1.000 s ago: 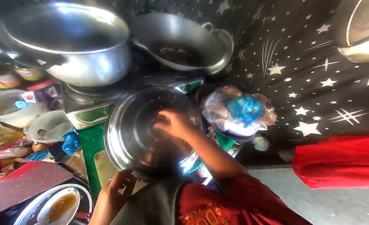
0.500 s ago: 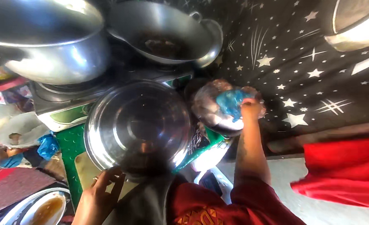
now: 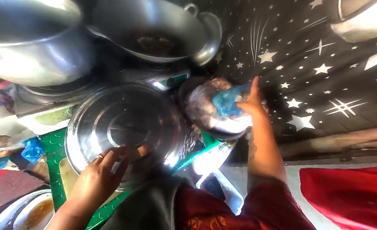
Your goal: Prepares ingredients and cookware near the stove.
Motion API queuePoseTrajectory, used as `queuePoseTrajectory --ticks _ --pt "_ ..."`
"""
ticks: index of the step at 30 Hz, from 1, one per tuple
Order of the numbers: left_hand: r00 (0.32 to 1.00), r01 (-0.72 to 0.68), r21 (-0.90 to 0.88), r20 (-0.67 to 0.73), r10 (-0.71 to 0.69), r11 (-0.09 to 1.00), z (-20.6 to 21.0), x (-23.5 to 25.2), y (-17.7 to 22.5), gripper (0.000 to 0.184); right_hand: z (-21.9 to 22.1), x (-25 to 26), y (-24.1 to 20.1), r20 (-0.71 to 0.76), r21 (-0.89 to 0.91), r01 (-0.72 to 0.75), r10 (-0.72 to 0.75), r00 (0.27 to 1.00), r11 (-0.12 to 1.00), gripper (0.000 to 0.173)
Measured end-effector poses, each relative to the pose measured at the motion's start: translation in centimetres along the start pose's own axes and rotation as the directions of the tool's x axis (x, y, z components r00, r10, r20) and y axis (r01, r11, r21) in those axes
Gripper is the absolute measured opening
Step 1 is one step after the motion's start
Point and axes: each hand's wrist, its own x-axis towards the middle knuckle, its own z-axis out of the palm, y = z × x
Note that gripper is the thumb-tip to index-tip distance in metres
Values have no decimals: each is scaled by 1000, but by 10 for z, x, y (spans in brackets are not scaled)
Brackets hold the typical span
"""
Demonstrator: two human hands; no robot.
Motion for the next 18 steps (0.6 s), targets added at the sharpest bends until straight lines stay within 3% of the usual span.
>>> queuePoseTrajectory --ticks 2,3,6,8,10,12,14,15,16,17,18 --pt "1000 3 13 6 -3 1000 2 7 7 36 -11 4 6 -15 25 7 -7 1000 1000 135" --pt "1000 8 19 14 -9 1000 3 10 10 35 -15 2 6 -41 14 22 -21 999 1000 119" --pt "999 23 33 23 -24 999 6 18 14 34 -20 -11 1 -189 -114 114 -134 973 987 46" --pt "998 39 38 38 -40 999 9 21 16 34 -13 -26 -6 -284 -135 162 -195 939 977 35" --pt "998 48 42 47 -50 998 13 23 20 34 -2 -38 -13 -346 -136 177 -214 914 975 46" --pt "997 48 37 59 -50 998 17 26 25 33 4 -43 -14 -309 -175 99 -150 939 980 89" --pt "997 34 27 69 -36 999 21 28 29 31 7 -37 -9 -148 -191 -23 -6 989 981 135" --pt "997 27 24 70 -28 999 24 28 30 31 10 -31 -6 -63 -206 -77 65 996 976 148" --pt "998 24 23 64 -26 999 26 29 30 31 14 -26 -2 -11 -219 -107 107 994 970 151" --pt "998 29 21 62 -30 999 27 29 31 31 18 -21 3 3 -232 -115 119 993 966 144" --pt "998 34 23 54 -36 999 28 29 31 31 21 -18 7 -6 -241 -119 121 993 963 127"
